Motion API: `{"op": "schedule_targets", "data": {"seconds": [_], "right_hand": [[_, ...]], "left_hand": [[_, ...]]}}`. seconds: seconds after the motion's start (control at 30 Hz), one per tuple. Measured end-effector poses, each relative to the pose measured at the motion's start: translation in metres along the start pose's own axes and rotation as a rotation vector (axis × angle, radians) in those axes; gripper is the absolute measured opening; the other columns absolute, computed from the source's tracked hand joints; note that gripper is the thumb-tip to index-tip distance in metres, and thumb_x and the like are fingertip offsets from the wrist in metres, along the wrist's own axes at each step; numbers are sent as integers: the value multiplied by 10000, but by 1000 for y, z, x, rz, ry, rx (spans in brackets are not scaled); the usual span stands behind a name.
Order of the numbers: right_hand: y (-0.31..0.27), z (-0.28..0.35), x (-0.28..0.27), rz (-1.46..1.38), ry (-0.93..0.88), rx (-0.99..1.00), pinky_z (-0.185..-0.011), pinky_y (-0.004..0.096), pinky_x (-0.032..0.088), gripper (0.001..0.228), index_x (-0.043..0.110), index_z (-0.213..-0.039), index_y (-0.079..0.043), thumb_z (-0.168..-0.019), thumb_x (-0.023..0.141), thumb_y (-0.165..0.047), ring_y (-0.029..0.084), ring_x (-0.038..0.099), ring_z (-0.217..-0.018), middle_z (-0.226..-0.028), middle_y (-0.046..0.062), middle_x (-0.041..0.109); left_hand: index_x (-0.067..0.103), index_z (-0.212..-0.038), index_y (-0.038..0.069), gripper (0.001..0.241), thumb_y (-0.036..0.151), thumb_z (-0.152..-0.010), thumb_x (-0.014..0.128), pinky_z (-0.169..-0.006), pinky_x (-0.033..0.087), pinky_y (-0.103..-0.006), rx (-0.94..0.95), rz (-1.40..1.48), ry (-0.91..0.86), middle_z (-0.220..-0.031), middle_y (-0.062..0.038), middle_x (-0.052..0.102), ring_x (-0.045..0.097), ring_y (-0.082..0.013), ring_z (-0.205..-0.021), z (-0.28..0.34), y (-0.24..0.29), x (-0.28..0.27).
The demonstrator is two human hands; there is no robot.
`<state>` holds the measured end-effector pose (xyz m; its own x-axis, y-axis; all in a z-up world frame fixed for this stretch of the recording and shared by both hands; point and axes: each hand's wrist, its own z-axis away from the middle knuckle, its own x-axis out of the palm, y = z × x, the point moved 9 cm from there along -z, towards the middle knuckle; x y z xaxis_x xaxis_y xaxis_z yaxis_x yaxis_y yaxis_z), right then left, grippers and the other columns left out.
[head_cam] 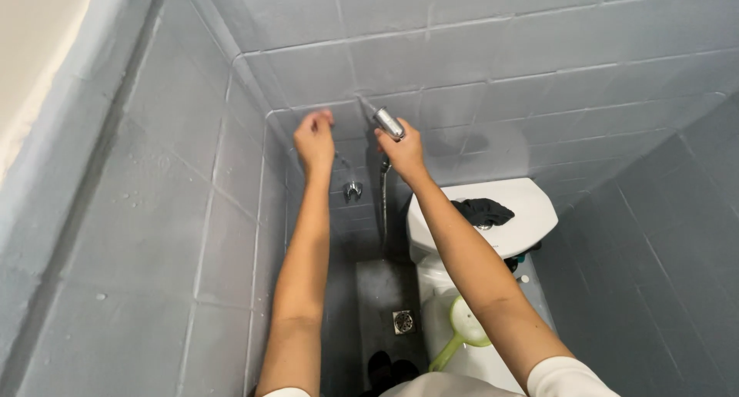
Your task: Wiping and washing bathroom wall tiles with a cloth and a bidet sprayer.
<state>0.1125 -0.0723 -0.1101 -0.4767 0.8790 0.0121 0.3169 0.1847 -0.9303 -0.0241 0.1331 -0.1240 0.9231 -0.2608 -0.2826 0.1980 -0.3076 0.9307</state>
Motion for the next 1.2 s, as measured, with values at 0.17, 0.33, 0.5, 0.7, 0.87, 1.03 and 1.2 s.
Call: {"op": "schedule_targets", "data": {"seconds": [0.17,0.33,0.5,0.7,0.87,1.03,1.2], "right_hand": [[-34,14,31,-205,-234,-44,-598,240,500,137,648,-1011,-25,-896,697,-82,113,608,-621,-754,19,640],[-50,14,43,-218,-226,-45,-536,225,456,98,675,-925,-66,-873,747,-108,115,613,-556,-646,48,653],[-18,9,36,-46,-223,23,-516,223,457,157,710,-835,-136,-785,847,-196,125,649,-527,-546,61,673],[19,10,31,118,-284,59,-525,256,464,165,707,-803,-163,-751,852,-222,129,634,-529,-536,56,656],[26,11,31,157,-280,91,-540,276,468,194,698,-789,-163,-738,854,-266,153,620,-537,-551,63,658],[-15,8,18,124,-188,63,-534,269,453,158,680,-773,-149,-792,813,-233,152,597,-523,-551,72,657],[-22,-1,10,108,-141,36,-529,255,456,149,679,-775,-156,-796,813,-217,143,625,-535,-566,57,669]], "left_hand": [[408,-1585,226,611,179,-1033,665,-1337,200,-583,807,-413,320,-1689,-49,275,216,-343,-1605,33,167,-44],[491,-1499,166,411,219,-1093,517,-1239,254,-498,823,-178,402,-1597,-83,341,305,-315,-1485,50,141,-27],[679,-1195,-20,385,294,-1074,492,-858,583,-311,-51,917,185,-1027,-168,700,683,-224,-921,35,1,20],[606,-1314,-66,364,131,-1014,550,-1118,522,-399,-669,1558,-160,-1277,-195,598,621,-308,-1203,17,-72,91],[637,-1231,-15,293,150,-1033,498,-979,581,-383,-761,1661,-209,-1122,-136,622,640,-263,-1062,0,-65,96],[734,-1098,61,171,124,-1032,589,-920,577,-325,390,978,250,-1034,-73,734,705,-228,-1020,-7,138,-56],[569,-1488,162,447,337,-1085,482,-1261,221,-462,1184,-281,660,-1606,-70,427,322,-312,-1524,-2,216,-67]]}}
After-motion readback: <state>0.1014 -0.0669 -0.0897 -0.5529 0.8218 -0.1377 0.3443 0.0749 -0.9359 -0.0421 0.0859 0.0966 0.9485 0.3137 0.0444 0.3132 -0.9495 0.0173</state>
